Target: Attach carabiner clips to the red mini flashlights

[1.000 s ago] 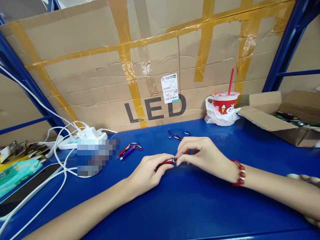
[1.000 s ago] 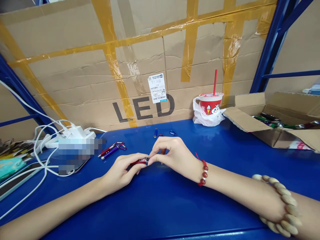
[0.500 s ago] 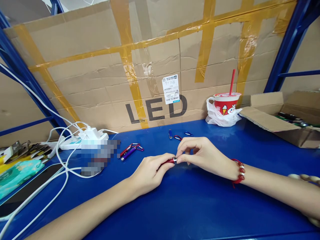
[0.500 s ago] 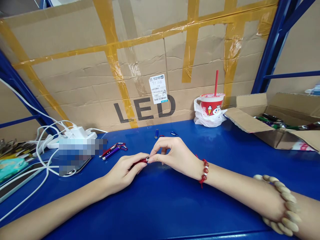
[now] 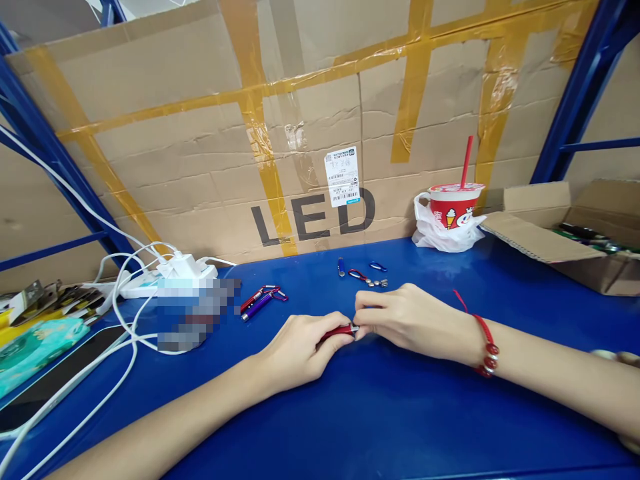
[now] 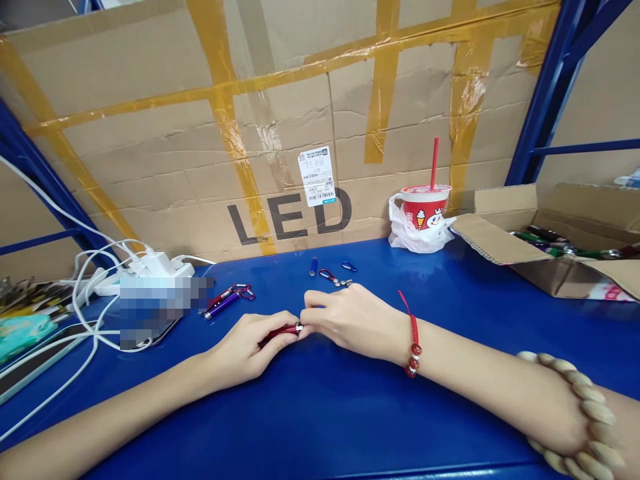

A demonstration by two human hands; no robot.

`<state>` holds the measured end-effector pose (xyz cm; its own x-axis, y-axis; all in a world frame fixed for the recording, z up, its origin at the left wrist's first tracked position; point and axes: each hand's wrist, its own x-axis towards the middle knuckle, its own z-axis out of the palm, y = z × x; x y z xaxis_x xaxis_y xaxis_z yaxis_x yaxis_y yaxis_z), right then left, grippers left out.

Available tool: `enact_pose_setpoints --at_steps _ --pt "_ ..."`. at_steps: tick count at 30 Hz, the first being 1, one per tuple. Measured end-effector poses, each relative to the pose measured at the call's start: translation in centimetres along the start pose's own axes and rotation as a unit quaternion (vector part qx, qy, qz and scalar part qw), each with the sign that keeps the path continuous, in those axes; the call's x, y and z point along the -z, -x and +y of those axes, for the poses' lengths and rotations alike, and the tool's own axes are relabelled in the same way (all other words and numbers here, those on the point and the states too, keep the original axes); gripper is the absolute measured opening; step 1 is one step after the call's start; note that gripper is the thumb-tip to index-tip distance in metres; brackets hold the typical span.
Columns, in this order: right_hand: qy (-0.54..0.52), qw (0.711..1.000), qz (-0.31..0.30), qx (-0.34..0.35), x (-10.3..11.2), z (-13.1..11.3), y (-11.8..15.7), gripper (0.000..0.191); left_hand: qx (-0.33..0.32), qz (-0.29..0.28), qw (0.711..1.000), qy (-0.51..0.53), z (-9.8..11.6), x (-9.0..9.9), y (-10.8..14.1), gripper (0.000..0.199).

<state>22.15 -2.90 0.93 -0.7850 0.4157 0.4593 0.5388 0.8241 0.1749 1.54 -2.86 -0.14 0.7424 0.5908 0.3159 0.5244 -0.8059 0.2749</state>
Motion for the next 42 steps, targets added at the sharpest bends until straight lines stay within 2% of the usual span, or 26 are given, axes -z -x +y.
enact_pose_setpoints --at_steps 3,7,11,14,18,20,22,25,29,33,35,42 --pt "-0.083 0.995 -0.033 -0.039 -0.1 -0.5 -0.1 0.032 -0.021 0.012 1.000 -0.016 0.0 0.0 0.0 0.019" --pt "-0.230 0.966 -0.037 -0.115 -0.4 -1.1 -0.3 0.033 -0.032 0.022 0.999 -0.002 0.0 0.0 -0.1 0.020" --pt "-0.283 0.945 -0.039 -0.158 -0.6 -0.9 -0.4 0.035 0.008 0.032 0.999 0.022 0.1 0.0 -0.1 0.018" --pt "-0.291 0.940 -0.042 -0.171 -0.6 -0.5 -0.5 0.036 0.046 0.035 0.998 0.012 0.0 0.0 -0.2 0.022" --pt "-0.278 0.943 -0.038 -0.181 -0.6 -0.3 -0.6 0.039 0.048 0.045 0.998 0.004 0.0 -0.1 -0.1 0.019" --pt "-0.249 0.950 -0.002 -0.187 -0.5 -0.1 -0.6 0.035 0.054 0.057 0.997 0.004 0.1 -0.1 -0.1 0.017" --pt "-0.213 0.959 0.060 -0.179 -0.4 0.2 -0.4 0.030 0.064 0.062 0.996 0.010 0.1 0.0 -0.1 0.017" --pt "-0.153 0.971 0.134 -0.124 -0.3 0.7 -0.1 0.027 0.074 0.054 0.995 0.032 0.2 0.1 -0.1 0.018" --pt "-0.068 0.982 0.165 -0.056 -0.3 0.9 0.2 0.017 0.055 0.036 0.995 0.077 0.2 0.3 -0.3 0.018" --pt "-0.021 0.981 0.195 -0.010 -0.2 0.7 0.2 0.016 0.030 0.013 0.995 0.097 0.3 0.4 -0.4 0.017" --pt "-0.033 0.981 0.192 -0.012 -0.2 0.5 0.2 0.015 0.037 0.004 0.994 0.100 0.3 0.4 -0.4 0.015" --pt "-0.170 0.970 0.149 -0.086 -0.4 0.0 0.0 0.017 0.039 -0.010 0.994 0.105 0.4 0.3 -0.1 0.010"
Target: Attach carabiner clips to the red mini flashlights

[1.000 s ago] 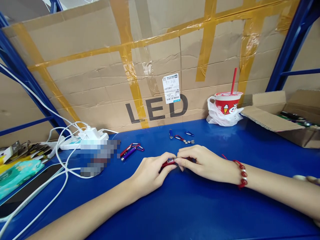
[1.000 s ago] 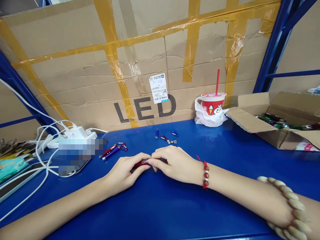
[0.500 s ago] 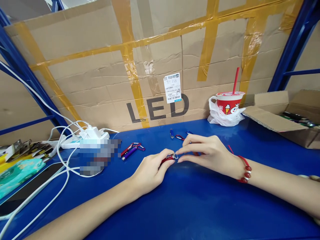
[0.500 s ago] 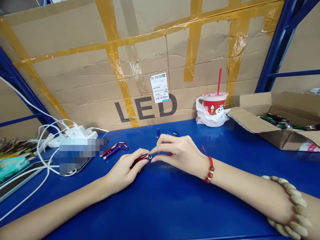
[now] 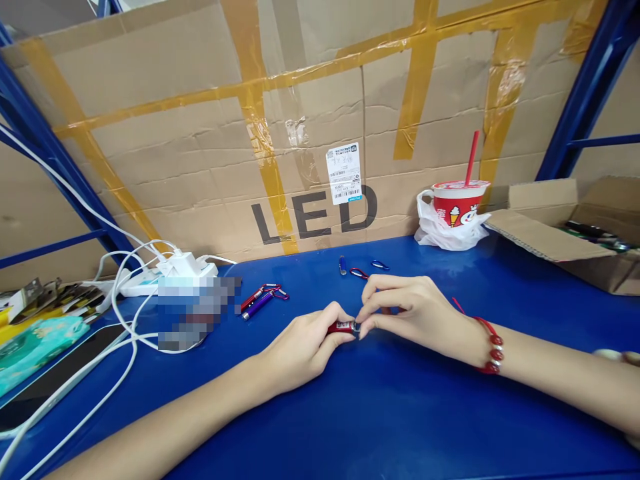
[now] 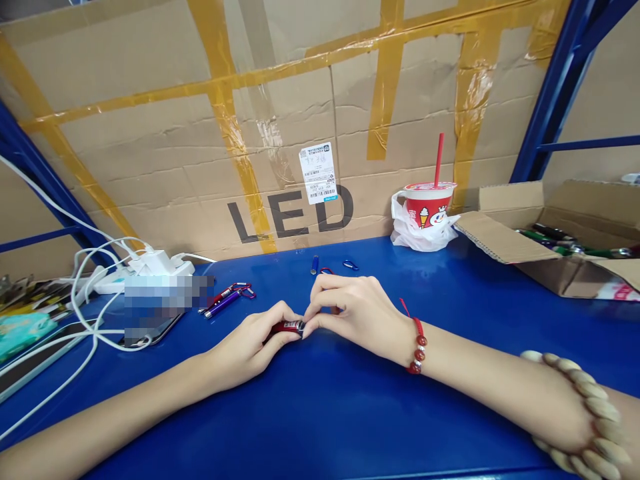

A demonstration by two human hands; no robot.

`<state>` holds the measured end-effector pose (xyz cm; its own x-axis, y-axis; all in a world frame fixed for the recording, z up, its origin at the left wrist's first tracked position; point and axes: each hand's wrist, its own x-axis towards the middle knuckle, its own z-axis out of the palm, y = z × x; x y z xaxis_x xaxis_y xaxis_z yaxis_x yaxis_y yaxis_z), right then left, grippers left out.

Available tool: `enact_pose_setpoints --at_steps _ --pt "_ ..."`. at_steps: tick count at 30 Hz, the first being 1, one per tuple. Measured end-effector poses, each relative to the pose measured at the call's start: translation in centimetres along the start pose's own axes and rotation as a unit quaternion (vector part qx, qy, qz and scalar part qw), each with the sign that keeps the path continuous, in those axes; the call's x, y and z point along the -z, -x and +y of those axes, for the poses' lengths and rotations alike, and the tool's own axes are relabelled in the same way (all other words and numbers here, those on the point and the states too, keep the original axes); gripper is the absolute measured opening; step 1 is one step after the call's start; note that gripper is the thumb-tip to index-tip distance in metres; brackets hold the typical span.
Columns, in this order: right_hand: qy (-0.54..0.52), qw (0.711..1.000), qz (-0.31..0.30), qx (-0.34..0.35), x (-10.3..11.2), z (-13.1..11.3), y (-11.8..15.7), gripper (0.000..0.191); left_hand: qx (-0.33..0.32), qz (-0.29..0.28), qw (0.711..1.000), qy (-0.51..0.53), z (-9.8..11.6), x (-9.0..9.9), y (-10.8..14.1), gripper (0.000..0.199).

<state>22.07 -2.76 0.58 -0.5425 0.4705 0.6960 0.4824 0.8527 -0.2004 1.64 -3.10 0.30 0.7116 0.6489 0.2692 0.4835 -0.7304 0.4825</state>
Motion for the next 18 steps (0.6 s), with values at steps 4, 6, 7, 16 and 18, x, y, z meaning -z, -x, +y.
enact_pose_setpoints --at_steps 4,6,7,16,18 --pt "-0.045 0.998 -0.003 -0.046 -0.21 -0.34 -0.20 0.015 -0.027 0.013 0.999 -0.031 -0.07 -0.13 0.03 0.010" --pt "-0.075 0.994 -0.014 -0.081 -0.33 -0.48 -0.26 0.014 -0.046 0.023 0.997 -0.054 -0.20 -0.23 -0.02 0.011" --pt "-0.092 0.991 -0.018 -0.097 -0.40 -0.53 -0.27 0.014 -0.055 0.031 0.996 -0.065 -0.29 -0.29 -0.04 0.012" --pt "-0.148 0.981 -0.004 -0.123 -0.56 -0.40 -0.43 0.011 -0.038 0.058 0.997 -0.047 -0.45 -0.44 -0.06 0.010" --pt "-0.147 0.980 -0.010 -0.136 -0.52 -0.37 -0.66 0.011 -0.002 0.046 0.999 -0.023 -0.30 -0.35 -0.05 0.010"
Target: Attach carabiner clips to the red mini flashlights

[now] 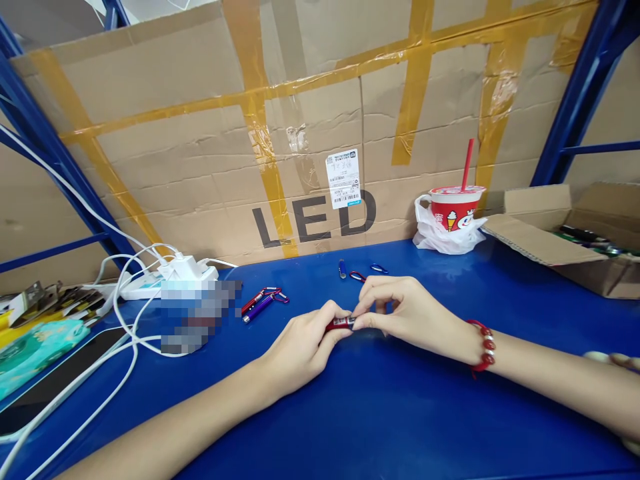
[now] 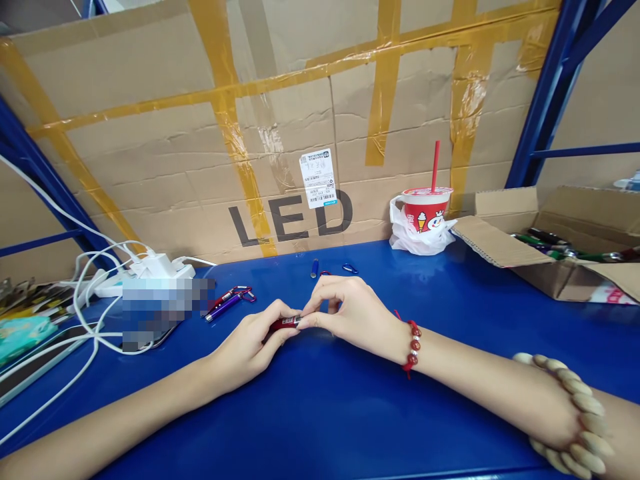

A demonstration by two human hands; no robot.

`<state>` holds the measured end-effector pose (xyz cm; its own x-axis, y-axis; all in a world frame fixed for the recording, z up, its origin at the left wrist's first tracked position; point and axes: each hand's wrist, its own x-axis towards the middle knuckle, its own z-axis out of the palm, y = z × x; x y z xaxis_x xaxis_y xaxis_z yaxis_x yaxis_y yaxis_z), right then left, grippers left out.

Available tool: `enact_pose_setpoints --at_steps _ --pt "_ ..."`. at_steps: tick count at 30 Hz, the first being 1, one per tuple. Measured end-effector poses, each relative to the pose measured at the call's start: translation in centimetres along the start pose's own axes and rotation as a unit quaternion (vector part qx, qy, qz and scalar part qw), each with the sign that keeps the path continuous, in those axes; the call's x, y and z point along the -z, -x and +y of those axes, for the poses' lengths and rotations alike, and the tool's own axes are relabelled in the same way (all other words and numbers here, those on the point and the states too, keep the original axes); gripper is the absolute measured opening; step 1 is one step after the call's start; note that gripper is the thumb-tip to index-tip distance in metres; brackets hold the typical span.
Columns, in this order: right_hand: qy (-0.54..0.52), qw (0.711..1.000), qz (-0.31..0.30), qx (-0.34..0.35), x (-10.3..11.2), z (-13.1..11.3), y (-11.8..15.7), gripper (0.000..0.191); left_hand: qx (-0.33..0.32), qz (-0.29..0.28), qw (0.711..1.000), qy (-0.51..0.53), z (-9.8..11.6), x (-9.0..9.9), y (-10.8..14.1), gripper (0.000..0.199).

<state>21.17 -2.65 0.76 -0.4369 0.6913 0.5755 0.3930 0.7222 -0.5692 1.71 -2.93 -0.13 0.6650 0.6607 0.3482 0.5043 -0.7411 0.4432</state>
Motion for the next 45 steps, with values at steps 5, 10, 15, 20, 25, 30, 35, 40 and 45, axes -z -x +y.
enact_pose_setpoints --at_steps 5,10,15,20,25,30,35,40,45 --pt "0.020 0.999 -0.005 -0.043 0.0 0.0 -0.3 0.020 0.040 -0.007 0.999 -0.008 0.1 0.1 -0.1 0.014" --pt "0.090 0.995 0.042 -0.033 1.8 1.0 -1.0 0.027 0.074 0.008 0.997 -0.008 0.0 0.2 -0.3 0.016" --pt "0.240 0.959 0.149 -0.035 4.5 3.5 -1.8 0.031 0.122 0.031 0.992 -0.019 -0.2 0.1 -0.4 0.021" --pt "0.325 0.945 -0.006 -0.023 3.3 5.5 -1.4 0.041 0.139 0.033 0.989 -0.025 0.1 0.0 -0.5 0.025" --pt "0.301 0.949 -0.077 -0.057 1.5 6.0 -1.4 0.041 0.135 0.033 0.989 -0.050 0.3 0.0 -0.7 0.029" --pt "0.299 0.950 -0.031 -0.089 1.1 6.2 -2.2 0.028 0.132 0.031 0.989 -0.062 0.4 -0.1 -0.8 0.029" --pt "0.299 0.949 -0.018 -0.097 0.9 6.4 -2.6 0.019 0.149 0.032 0.988 0.035 -0.2 -0.1 -0.8 0.029" --pt "0.233 0.972 0.029 0.027 0.4 4.7 -2.3 0.020 0.165 0.099 0.970 0.148 -0.8 0.0 -0.9 0.034" --pt "0.151 0.984 -0.006 0.094 -0.9 1.4 -1.0 0.016 0.138 0.142 0.954 0.224 -1.2 0.0 -0.9 0.029"
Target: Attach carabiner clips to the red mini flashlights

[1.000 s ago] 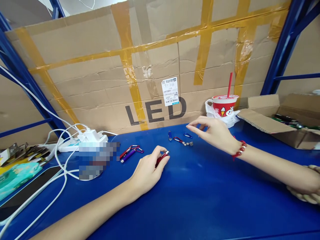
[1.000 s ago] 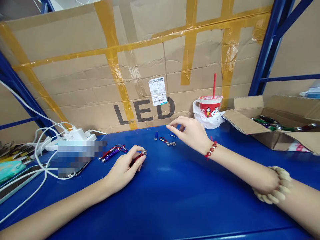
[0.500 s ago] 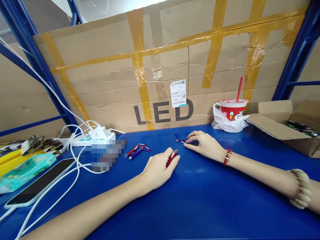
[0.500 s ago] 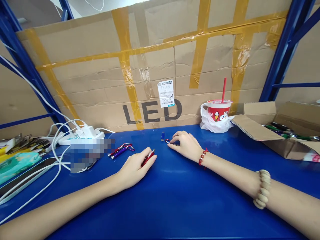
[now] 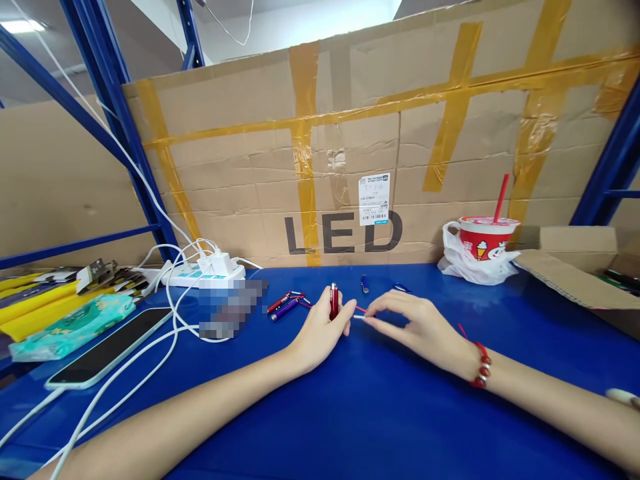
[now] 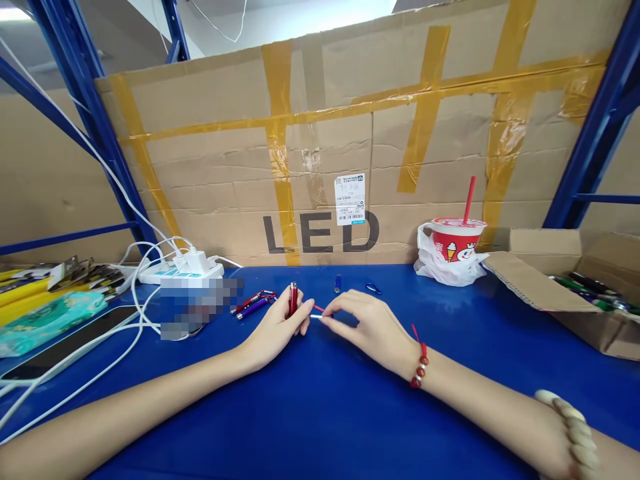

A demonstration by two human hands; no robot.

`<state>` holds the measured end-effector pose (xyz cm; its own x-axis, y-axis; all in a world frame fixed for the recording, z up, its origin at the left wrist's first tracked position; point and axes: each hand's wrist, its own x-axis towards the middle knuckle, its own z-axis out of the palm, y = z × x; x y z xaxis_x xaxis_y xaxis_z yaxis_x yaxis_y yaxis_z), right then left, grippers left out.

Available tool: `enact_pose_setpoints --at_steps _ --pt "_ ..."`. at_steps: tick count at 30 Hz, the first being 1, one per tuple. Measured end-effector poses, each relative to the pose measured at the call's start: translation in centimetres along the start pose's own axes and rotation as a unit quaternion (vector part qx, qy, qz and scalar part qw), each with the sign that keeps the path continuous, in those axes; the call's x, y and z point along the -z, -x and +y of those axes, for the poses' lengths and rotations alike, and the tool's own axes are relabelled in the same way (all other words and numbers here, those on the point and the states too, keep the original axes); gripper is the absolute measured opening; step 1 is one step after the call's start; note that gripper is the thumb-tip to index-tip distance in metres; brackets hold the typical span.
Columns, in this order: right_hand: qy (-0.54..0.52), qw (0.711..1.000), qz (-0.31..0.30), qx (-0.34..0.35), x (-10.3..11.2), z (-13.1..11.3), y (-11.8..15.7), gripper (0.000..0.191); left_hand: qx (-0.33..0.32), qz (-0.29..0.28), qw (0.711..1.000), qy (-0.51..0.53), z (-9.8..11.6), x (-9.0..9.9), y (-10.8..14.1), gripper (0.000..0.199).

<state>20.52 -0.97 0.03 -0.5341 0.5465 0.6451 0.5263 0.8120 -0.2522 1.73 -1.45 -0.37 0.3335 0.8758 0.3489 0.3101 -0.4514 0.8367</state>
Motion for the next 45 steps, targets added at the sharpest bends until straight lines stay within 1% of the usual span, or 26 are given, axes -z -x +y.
enact_pose_setpoints --at_steps 2,5,8,11,14,17,19,25,28,30,32,34,36,40,42,45 --pt "-0.018 1.000 -0.020 0.013 -0.1 -0.8 0.2 0.015 -0.014 -0.008 1.000 0.018 -0.1 0.0 0.0 0.025" --pt "-0.028 0.999 -0.024 0.007 -0.3 -1.1 0.2 0.018 -0.028 -0.013 0.999 0.014 -0.2 -0.1 0.0 0.022" --pt "-0.005 0.999 -0.046 0.006 -0.4 -1.0 0.2 0.026 -0.033 -0.008 0.999 -0.009 -0.2 -0.2 0.0 0.023" --pt "0.021 0.995 -0.090 0.027 -0.5 -1.0 0.3 0.028 -0.038 -0.024 0.999 -0.020 -0.2 -0.1 0.1 0.024" --pt "0.051 0.992 -0.102 0.058 -0.5 -1.2 0.4 0.029 -0.048 -0.030 0.998 -0.028 -0.2 -0.1 0.2 0.024" --pt "0.087 0.988 -0.088 0.095 -0.5 -1.2 0.4 0.030 -0.054 -0.026 0.997 -0.039 -0.2 -0.1 0.2 0.024" --pt "0.093 0.987 -0.079 0.104 -0.5 -1.2 0.3 0.030 -0.056 -0.026 0.997 -0.046 -0.1 -0.1 0.2 0.024" --pt "0.072 0.992 -0.066 0.084 -0.8 -1.2 0.2 0.029 -0.053 -0.036 0.997 -0.046 0.2 -0.2 0.4 0.024" --pt "0.056 0.995 -0.048 0.070 -0.6 -1.0 0.2 0.027 -0.042 -0.041 0.997 -0.043 0.5 -0.1 0.5 0.026" --pt "0.039 0.997 -0.016 0.060 -0.3 -0.7 0.2 0.025 -0.025 -0.063 0.997 -0.039 0.7 0.0 0.6 0.028" --pt "0.017 0.998 0.037 0.044 -0.1 -0.7 0.2 0.022 -0.015 -0.090 0.995 -0.044 0.8 0.1 0.8 0.030" --pt "-0.001 0.996 0.089 0.030 0.1 -0.8 0.2 0.021 -0.023 -0.107 0.991 -0.076 0.8 0.1 0.9 0.031" --pt "-0.007 0.992 0.120 0.028 0.2 -1.1 0.1 0.020 -0.038 -0.122 0.985 -0.119 0.8 0.1 0.9 0.031" --pt "-0.008 0.991 0.127 0.051 -0.1 -1.5 0.2 0.022 -0.052 -0.126 0.973 -0.188 0.8 0.0 1.0 0.028" --pt "-0.004 0.992 0.115 0.059 -0.3 -1.4 0.3 0.022 -0.053 -0.128 0.971 -0.197 0.7 -0.1 1.1 0.027" --pt "-0.005 0.993 0.103 0.061 -0.5 -1.2 0.3 0.022 -0.047 -0.135 0.973 -0.184 0.7 -0.1 1.1 0.027"
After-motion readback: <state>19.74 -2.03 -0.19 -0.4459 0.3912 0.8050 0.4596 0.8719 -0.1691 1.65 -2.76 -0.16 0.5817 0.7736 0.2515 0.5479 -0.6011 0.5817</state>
